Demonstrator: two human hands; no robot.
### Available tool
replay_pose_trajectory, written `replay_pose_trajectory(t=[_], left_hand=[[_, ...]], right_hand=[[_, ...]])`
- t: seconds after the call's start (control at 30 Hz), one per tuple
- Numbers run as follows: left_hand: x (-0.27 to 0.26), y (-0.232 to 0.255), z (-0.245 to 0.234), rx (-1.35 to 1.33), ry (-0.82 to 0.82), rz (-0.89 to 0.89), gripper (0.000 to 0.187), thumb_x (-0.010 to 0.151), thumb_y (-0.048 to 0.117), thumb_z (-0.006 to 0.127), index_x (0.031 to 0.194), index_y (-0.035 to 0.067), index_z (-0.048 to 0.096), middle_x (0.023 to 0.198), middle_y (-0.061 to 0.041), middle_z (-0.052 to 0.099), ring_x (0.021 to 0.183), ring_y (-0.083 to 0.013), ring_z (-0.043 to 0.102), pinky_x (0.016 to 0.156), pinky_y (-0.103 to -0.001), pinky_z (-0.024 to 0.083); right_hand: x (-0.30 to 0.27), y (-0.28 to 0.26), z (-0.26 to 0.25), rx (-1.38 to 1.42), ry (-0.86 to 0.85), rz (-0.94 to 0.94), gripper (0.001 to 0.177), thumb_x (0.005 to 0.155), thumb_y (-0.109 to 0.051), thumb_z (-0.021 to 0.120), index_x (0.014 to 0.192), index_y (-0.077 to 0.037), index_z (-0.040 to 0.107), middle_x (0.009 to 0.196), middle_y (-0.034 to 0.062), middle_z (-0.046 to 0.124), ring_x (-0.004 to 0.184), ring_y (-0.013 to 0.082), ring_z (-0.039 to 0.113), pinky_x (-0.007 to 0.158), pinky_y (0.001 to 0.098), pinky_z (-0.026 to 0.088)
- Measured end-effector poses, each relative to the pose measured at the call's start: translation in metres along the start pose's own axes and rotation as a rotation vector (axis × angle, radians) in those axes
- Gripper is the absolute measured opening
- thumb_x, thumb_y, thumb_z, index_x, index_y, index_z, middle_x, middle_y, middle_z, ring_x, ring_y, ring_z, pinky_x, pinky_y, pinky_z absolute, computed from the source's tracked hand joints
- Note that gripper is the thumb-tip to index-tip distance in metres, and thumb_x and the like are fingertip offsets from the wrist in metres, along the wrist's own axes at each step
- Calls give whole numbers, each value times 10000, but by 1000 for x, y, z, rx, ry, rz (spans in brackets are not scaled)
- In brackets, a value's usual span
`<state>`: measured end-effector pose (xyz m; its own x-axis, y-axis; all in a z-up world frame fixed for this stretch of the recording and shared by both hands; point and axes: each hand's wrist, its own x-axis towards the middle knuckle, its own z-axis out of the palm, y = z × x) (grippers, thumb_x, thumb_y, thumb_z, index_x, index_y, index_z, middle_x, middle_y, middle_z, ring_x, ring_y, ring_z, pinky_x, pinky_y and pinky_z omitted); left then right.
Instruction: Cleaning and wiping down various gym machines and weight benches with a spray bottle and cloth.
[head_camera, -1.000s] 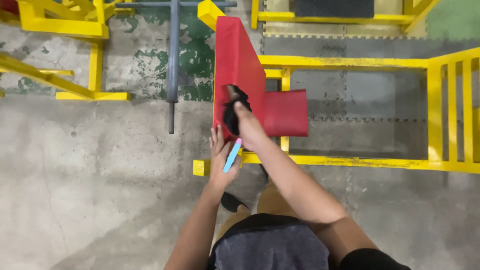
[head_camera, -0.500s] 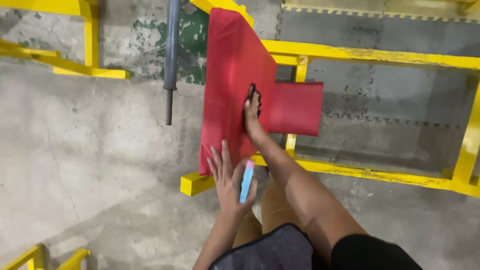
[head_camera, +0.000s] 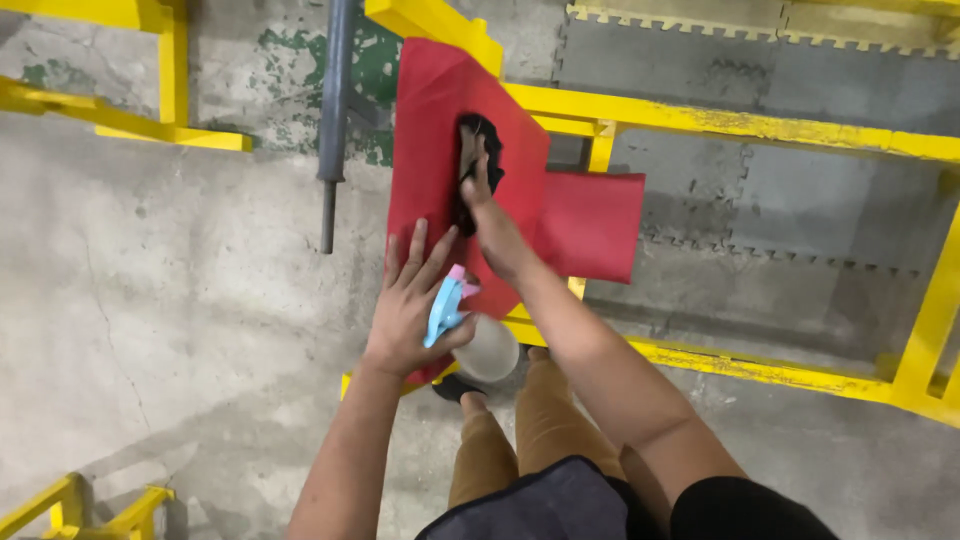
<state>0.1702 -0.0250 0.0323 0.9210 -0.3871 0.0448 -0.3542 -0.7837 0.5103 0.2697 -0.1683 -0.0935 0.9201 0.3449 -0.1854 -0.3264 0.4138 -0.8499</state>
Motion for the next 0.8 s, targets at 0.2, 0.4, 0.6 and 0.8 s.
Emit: replay_pose_trajectory(t=[0.2, 0.4, 0.6, 0.8], left_hand=[[16, 5, 9, 23, 9, -109, 386, 708, 369, 701, 1070, 250, 763, 1595, -74, 415, 1534, -410, 254, 1249, -641, 168], [19, 2, 16, 136, -14, -131, 543, 736, 389, 660, 1255, 251, 738, 1591, -55, 433, 1530, -382, 280, 1245, -633, 207], [18, 1, 21, 177, 18, -142, 645, 750, 388, 645, 1374, 229, 689, 1580, -49, 439, 1514, -375, 309, 1233, -634, 228], [20, 1, 23, 186, -18, -159, 687, 775, 395, 639, 1430, 191, 610, 1577, -70, 445, 1496, -398, 325, 1211, -643, 238]], right_hand=[[55, 125, -79, -387, 160, -216, 708, 1152, -428, 297, 1679, -75, -16, 1780, 86, -61, 1644, 239, -112, 1315, 395, -88], [104, 157, -137, -20, 423, 42, 679, 1079, -366, 292, 1662, -125, 42, 1729, 88, 85, 1578, 272, 111, 1268, 417, 108], [50, 61, -52, -151, 258, -29, 639, 1144, -375, 202, 1672, -85, -12, 1774, 91, 7, 1631, 227, 1, 1305, 380, 9], [26, 52, -30, -350, 95, -194, 741, 1135, -416, 320, 1676, -60, -42, 1778, 135, -13, 1655, 253, -7, 1332, 368, -14]])
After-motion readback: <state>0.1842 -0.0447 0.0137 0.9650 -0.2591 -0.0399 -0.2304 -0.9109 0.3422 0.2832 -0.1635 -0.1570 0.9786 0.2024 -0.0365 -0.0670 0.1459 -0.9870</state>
